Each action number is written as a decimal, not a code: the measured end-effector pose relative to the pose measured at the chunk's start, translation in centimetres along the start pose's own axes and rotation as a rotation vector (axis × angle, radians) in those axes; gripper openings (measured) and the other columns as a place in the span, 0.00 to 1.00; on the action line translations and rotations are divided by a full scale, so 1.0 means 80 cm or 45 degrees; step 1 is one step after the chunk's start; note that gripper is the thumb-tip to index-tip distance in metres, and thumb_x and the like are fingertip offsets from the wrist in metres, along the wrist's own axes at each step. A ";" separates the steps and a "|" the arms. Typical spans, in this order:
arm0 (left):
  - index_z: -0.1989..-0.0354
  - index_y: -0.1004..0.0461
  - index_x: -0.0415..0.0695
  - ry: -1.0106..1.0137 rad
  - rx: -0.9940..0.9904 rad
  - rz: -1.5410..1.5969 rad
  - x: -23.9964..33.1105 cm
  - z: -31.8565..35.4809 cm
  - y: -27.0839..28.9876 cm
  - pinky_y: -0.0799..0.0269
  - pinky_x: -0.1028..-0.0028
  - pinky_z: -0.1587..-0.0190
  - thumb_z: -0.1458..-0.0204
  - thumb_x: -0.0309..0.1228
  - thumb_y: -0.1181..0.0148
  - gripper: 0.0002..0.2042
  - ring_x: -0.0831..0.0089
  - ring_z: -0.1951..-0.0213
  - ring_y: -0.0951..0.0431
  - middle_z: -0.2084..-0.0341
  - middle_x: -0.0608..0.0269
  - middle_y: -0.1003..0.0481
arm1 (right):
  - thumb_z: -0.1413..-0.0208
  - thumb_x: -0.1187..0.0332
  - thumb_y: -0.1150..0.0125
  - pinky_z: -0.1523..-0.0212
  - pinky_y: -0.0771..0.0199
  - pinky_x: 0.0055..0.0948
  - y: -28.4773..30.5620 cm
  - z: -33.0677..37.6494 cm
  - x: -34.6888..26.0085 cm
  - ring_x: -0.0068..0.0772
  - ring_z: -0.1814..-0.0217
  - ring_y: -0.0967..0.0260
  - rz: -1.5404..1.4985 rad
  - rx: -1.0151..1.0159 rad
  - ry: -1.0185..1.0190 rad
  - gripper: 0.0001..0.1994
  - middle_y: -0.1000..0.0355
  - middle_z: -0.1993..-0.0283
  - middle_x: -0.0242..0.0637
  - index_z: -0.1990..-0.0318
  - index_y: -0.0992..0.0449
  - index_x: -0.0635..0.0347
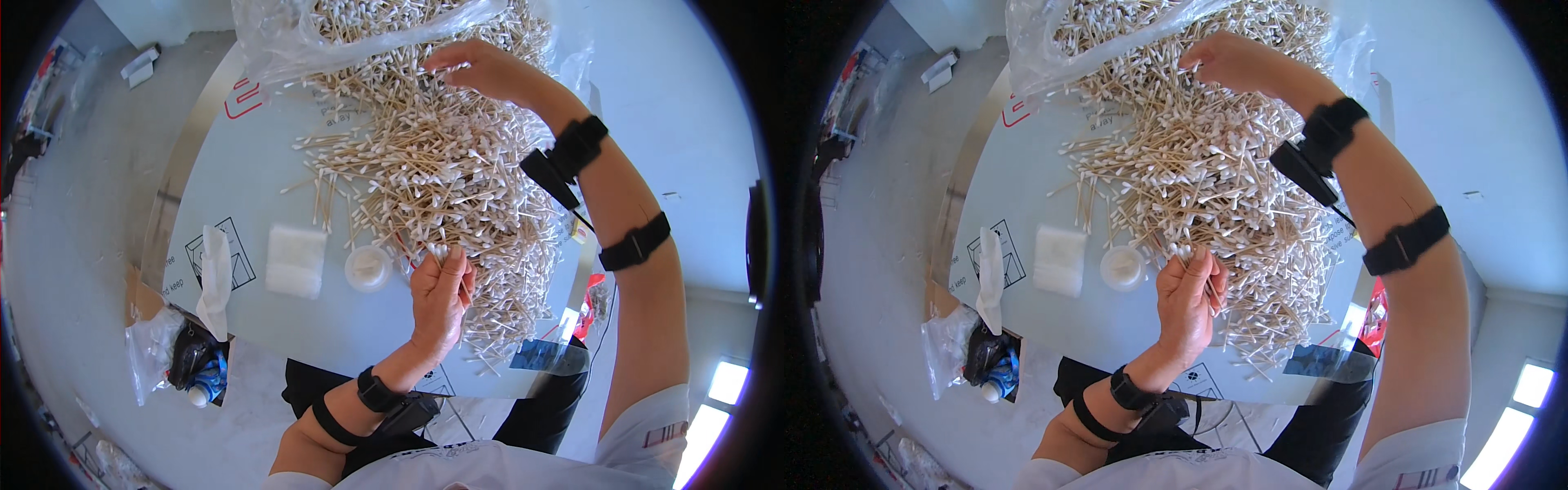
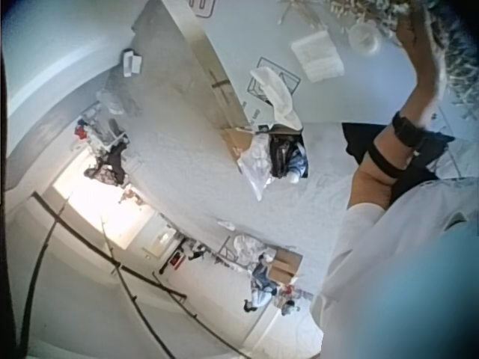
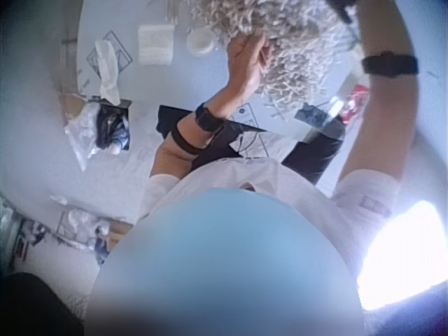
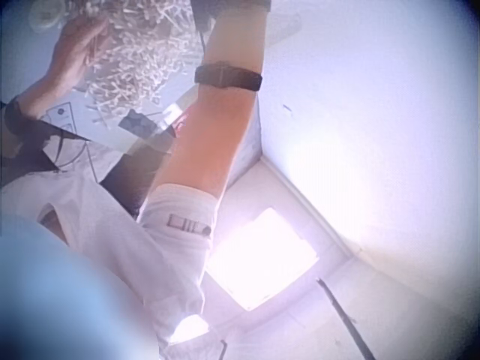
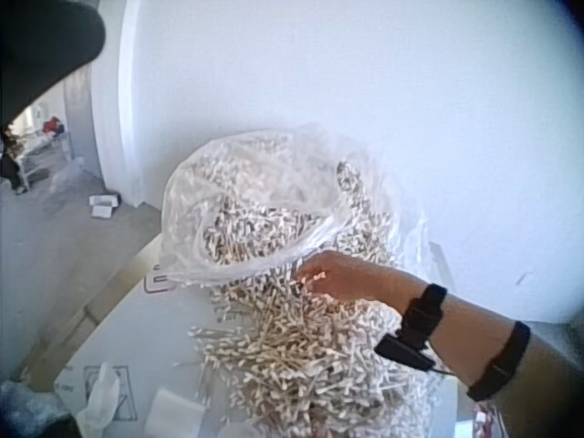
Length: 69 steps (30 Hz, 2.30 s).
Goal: The person is sorting through a large quantity of small white plastic components on a table.
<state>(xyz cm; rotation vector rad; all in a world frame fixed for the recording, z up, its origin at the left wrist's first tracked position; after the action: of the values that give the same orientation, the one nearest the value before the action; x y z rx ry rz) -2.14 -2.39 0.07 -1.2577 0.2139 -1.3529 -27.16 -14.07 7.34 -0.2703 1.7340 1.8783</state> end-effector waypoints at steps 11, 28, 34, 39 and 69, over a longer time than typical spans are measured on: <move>0.76 0.36 0.45 0.027 -0.005 0.024 0.005 0.000 0.000 0.46 0.84 0.83 0.42 0.37 0.51 0.13 0.85 0.84 0.40 0.83 0.69 0.34 | 0.58 0.64 0.35 0.78 0.32 0.20 -0.031 -0.074 0.031 0.22 0.80 0.32 -0.127 0.399 -0.192 0.09 0.27 0.78 0.31 0.72 0.21 0.60; 0.79 0.35 0.44 -0.032 0.005 0.058 0.012 -0.004 0.002 0.47 0.84 0.84 0.43 0.38 0.50 0.15 0.84 0.85 0.40 0.86 0.69 0.35 | 0.43 0.71 0.51 0.81 0.33 0.14 0.009 0.032 0.005 0.17 0.77 0.31 -1.253 0.073 -0.408 0.07 0.25 0.68 0.42 0.64 0.28 0.66; 0.73 0.34 0.42 -0.168 -0.110 0.090 0.017 -0.009 0.004 0.41 0.81 0.82 0.41 0.36 0.54 0.12 0.81 0.82 0.35 0.81 0.65 0.32 | 0.45 0.70 0.47 0.80 0.33 0.15 0.006 0.118 -0.057 0.17 0.79 0.33 -1.274 0.003 -0.299 0.07 0.26 0.73 0.37 0.69 0.26 0.65; 0.70 0.33 0.41 -0.125 -0.126 0.152 0.021 -0.009 0.005 0.45 0.81 0.83 0.41 0.38 0.54 0.13 0.83 0.84 0.39 0.83 0.69 0.35 | 0.46 0.72 0.47 0.81 0.37 0.14 -0.051 0.207 -0.102 0.14 0.81 0.35 -0.896 -0.004 -0.357 0.06 0.28 0.78 0.33 0.71 0.27 0.64; 0.73 0.36 0.42 -0.102 0.063 -0.115 -0.002 -0.013 0.003 0.30 0.74 0.75 0.40 0.37 0.56 0.13 0.72 0.77 0.27 0.75 0.59 0.27 | 0.54 0.44 0.42 0.43 0.42 0.37 -0.036 0.138 -0.015 0.50 0.44 0.39 -0.372 0.293 -0.138 0.38 0.37 0.48 0.59 0.47 0.37 0.73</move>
<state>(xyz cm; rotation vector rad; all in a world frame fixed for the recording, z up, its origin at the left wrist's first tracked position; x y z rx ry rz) -2.80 -2.89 -0.61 -1.2901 0.0684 -1.3736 -22.25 -3.74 7.07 -0.3077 1.7143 1.4470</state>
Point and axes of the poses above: each hand's wrist, its own z-axis away from the middle knuckle, its own y-axis out of the back of the hand, x = y × z, the point moved 2 cm from there along -z, towards the middle knuckle
